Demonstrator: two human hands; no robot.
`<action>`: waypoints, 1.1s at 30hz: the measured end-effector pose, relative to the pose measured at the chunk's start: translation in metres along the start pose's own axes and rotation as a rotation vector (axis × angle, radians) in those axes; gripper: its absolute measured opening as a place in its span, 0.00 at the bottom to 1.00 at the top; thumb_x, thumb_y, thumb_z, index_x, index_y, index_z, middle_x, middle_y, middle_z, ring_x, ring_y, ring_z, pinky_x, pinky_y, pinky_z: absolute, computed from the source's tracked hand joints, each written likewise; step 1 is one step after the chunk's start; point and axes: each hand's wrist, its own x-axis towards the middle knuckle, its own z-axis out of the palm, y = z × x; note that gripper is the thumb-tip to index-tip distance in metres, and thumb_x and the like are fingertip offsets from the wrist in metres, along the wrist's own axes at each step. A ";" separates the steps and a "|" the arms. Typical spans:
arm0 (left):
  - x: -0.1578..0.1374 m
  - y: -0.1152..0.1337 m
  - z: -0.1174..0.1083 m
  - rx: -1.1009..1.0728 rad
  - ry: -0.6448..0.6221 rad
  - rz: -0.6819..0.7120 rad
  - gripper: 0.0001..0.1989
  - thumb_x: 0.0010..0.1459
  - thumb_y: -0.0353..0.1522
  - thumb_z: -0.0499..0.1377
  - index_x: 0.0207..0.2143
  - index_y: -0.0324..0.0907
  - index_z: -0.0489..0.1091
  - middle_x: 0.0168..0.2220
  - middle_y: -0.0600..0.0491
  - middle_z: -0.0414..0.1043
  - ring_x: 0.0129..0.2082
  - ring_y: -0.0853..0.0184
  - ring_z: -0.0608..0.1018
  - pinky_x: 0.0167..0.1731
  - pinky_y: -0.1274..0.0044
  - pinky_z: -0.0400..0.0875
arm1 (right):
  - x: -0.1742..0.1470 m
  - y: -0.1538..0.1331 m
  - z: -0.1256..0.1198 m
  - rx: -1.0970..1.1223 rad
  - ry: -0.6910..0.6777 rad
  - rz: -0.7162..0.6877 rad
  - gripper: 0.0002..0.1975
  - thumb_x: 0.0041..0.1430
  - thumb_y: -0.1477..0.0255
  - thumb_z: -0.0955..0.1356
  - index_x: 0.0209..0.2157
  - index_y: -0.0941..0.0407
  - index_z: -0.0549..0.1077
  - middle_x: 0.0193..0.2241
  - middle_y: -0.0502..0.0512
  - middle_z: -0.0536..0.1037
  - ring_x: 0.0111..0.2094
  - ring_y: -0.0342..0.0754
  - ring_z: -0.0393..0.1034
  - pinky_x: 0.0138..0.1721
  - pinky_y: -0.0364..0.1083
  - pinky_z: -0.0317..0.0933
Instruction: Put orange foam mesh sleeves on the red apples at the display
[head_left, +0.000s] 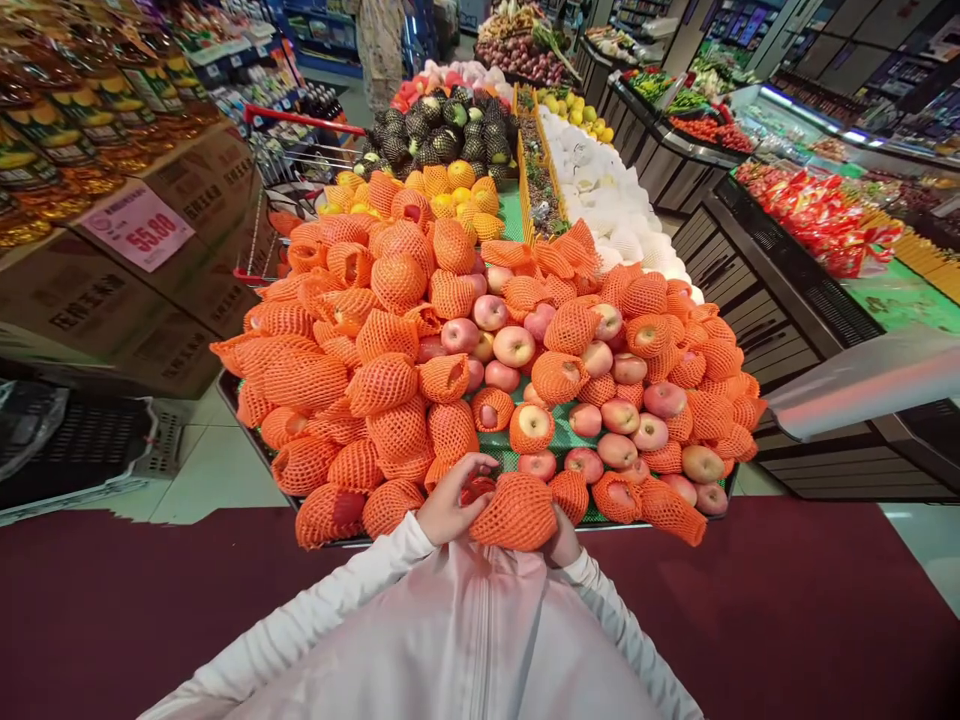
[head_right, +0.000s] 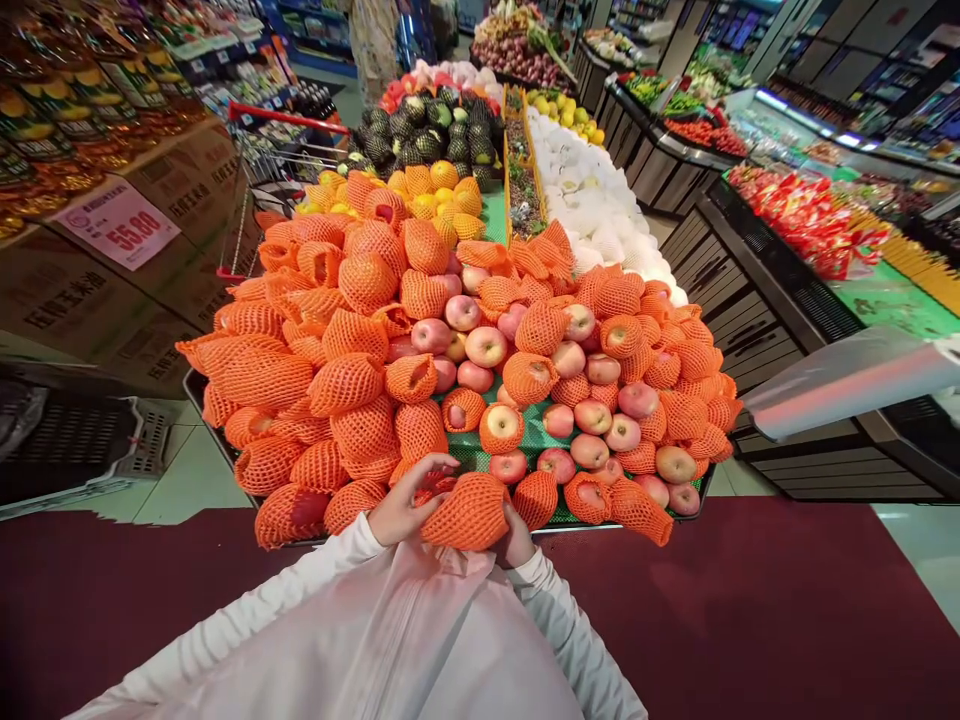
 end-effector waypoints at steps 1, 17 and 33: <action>-0.002 0.004 -0.002 -0.030 -0.063 0.040 0.23 0.57 0.39 0.58 0.53 0.41 0.64 0.54 0.43 0.66 0.56 0.55 0.69 0.54 0.64 0.65 | 0.000 -0.001 0.002 0.040 0.028 0.024 0.30 0.40 0.45 0.68 0.40 0.51 0.76 0.42 0.59 0.80 0.58 0.61 0.64 0.54 0.61 0.61; 0.036 -0.004 -0.015 0.774 0.110 0.207 0.42 0.46 0.40 0.66 0.60 0.37 0.54 0.54 0.38 0.64 0.53 0.49 0.69 0.52 0.59 0.65 | 0.004 -0.015 0.022 0.007 -0.126 0.152 0.56 0.40 0.37 0.67 0.65 0.41 0.40 0.44 0.56 0.76 0.32 0.50 0.78 0.24 0.44 0.68; 0.042 -0.051 0.004 0.977 -0.017 0.264 0.31 0.57 0.44 0.57 0.60 0.42 0.61 0.58 0.41 0.59 0.58 0.50 0.63 0.57 0.59 0.56 | 0.013 -0.005 0.017 -0.354 0.015 0.058 0.44 0.48 0.48 0.69 0.61 0.49 0.49 0.29 0.47 0.75 0.22 0.46 0.74 0.19 0.40 0.62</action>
